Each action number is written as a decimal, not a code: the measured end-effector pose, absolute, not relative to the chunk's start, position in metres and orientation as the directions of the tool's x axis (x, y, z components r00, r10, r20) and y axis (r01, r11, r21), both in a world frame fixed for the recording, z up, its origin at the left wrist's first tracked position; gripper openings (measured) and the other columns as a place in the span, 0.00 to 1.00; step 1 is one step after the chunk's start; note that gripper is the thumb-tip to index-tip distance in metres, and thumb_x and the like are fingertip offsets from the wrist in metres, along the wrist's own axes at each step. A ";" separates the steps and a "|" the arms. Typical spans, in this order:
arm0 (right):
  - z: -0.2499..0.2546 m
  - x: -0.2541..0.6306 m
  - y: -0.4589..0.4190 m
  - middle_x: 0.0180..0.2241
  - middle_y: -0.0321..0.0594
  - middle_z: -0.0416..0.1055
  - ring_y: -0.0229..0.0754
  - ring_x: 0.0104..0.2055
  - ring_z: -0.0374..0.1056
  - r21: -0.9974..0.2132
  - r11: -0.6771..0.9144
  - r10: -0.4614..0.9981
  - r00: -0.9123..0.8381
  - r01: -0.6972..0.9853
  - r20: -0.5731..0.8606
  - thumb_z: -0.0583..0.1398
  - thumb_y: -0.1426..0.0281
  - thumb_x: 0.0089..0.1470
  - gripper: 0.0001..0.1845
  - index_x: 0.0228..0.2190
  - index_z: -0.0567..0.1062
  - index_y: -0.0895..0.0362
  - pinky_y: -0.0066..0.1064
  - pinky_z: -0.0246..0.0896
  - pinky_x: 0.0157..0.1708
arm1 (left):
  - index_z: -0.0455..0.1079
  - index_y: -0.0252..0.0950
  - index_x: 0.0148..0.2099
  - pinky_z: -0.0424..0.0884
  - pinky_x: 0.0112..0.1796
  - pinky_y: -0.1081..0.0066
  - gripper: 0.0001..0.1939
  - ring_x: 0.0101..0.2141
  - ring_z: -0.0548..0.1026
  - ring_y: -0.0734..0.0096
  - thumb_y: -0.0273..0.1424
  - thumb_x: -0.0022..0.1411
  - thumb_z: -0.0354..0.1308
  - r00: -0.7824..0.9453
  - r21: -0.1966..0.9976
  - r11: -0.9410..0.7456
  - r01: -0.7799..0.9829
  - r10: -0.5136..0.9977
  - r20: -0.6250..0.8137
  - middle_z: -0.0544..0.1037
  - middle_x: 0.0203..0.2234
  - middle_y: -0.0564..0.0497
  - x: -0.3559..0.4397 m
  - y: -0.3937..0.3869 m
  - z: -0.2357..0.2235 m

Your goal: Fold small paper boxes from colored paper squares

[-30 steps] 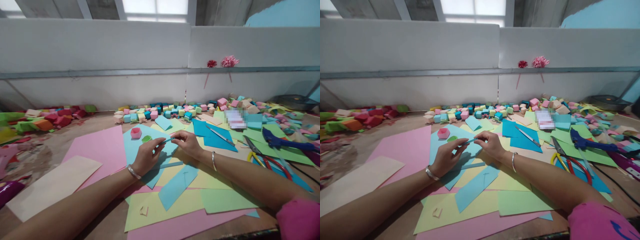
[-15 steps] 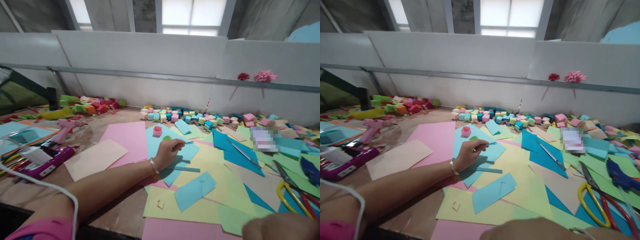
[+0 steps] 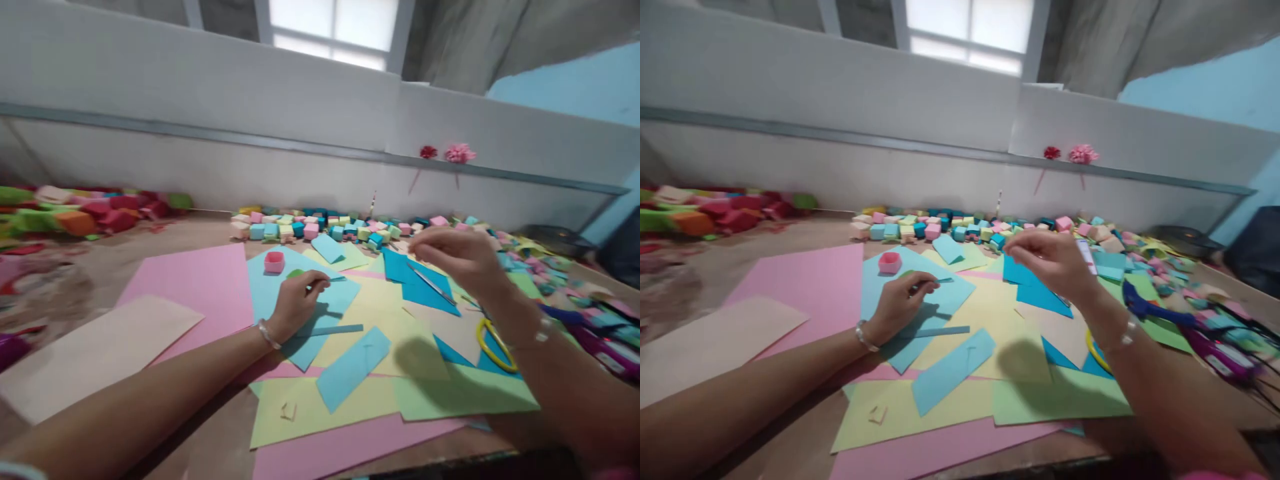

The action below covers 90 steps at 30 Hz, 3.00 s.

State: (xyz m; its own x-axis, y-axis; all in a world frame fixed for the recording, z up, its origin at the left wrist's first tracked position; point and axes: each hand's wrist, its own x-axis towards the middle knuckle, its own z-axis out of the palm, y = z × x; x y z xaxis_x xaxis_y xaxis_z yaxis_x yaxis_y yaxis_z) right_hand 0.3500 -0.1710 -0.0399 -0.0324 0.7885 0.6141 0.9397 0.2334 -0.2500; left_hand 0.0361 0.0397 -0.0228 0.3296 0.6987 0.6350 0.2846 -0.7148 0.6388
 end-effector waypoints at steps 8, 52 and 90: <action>0.011 0.352 -0.010 0.39 0.59 0.75 0.52 0.43 0.73 0.187 -0.373 0.927 0.355 0.909 0.123 0.55 0.77 0.57 0.12 0.39 0.78 0.64 0.35 0.61 0.38 | 0.77 0.39 0.31 0.64 0.29 0.73 0.04 0.29 0.69 0.71 0.27 0.56 0.60 0.285 0.703 -0.682 0.203 0.728 0.624 0.73 0.28 0.50 0.038 0.038 -0.014; 0.008 0.247 -0.083 0.26 0.43 0.69 0.41 0.30 0.60 0.396 0.203 0.572 -0.437 0.895 0.694 0.51 0.79 0.63 0.12 0.39 0.74 0.61 0.36 0.46 0.27 | 0.72 0.28 0.32 0.52 0.14 0.88 0.08 0.15 0.51 0.90 0.26 0.52 0.68 0.663 0.832 0.455 -0.319 0.734 -0.147 0.57 0.18 0.60 0.038 0.042 -0.013; -0.015 0.244 -0.064 0.37 0.48 0.73 0.46 0.38 0.68 -0.296 0.434 0.696 -0.107 0.851 0.710 0.52 0.73 0.61 0.17 0.52 0.66 0.61 0.35 0.64 0.35 | 0.77 0.31 0.38 0.49 0.22 0.77 0.19 0.21 0.53 0.82 0.41 0.49 0.69 0.385 0.999 0.024 -0.043 0.923 -0.006 0.61 0.19 0.58 0.049 -0.011 -0.001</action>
State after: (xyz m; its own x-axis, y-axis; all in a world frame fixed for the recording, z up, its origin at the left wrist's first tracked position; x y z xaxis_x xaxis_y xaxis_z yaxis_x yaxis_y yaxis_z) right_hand 0.2442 -0.0641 -0.0151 -0.1074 0.6956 0.7104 0.8507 0.4341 -0.2964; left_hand 0.0491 -0.0107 -0.0012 0.3850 0.9229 -0.0060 -0.0428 0.0244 0.9988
